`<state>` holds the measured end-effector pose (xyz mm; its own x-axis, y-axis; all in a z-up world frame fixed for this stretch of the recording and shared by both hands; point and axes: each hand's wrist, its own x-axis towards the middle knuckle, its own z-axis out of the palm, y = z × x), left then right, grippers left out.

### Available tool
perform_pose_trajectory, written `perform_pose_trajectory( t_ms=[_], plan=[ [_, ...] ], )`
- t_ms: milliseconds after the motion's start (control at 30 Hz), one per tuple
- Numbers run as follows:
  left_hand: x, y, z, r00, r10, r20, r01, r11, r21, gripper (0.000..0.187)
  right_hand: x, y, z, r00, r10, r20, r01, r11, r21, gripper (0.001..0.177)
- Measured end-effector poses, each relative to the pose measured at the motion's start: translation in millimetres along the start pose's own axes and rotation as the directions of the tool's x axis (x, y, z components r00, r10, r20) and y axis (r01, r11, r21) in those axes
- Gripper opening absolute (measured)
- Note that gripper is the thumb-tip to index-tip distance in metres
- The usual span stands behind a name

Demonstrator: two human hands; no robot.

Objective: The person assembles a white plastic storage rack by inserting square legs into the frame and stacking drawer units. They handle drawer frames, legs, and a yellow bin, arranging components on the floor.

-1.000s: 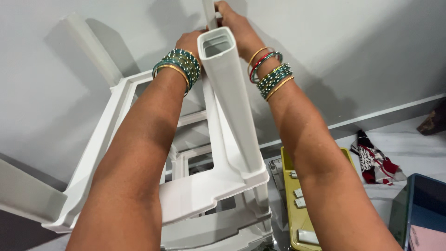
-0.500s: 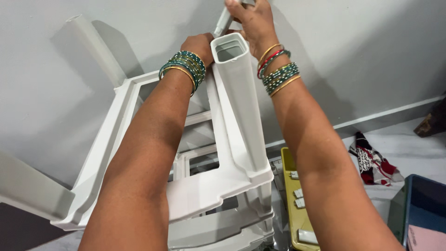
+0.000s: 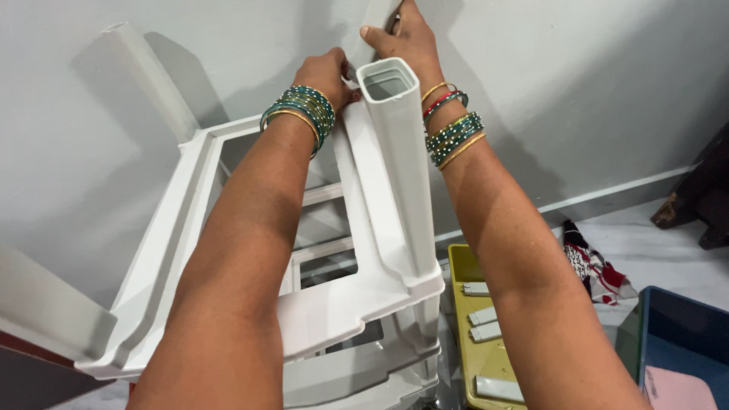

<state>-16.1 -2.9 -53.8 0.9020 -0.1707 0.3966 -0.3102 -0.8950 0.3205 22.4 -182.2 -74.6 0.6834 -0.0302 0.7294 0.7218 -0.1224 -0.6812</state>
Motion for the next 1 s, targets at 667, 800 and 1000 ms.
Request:
perform_pose_trajectory(
  t_ms=[667, 800, 1000],
  plan=[
    [6, -3, 4, 0.994, -0.074, 0.083, 0.07, 0.996, 0.046, 0.035, 1, 4, 16, 0.967, -0.074, 0.244, 0.13, 0.967, -0.221, 0.045],
    [17, -15, 7, 0.994, -0.058, 0.089, 0.055, 0.997, 0.046, 0.034, -4, -6, 25, 0.981, 0.052, 0.188, -0.003, 0.967, -0.254, 0.048],
    [11, -14, 9, 0.997, -0.052, 0.05, 0.049, 0.997, 0.062, 0.035, -5, -5, 23, 0.984, 0.058, 0.169, -0.008, 0.959, -0.283, 0.053]
  ],
)
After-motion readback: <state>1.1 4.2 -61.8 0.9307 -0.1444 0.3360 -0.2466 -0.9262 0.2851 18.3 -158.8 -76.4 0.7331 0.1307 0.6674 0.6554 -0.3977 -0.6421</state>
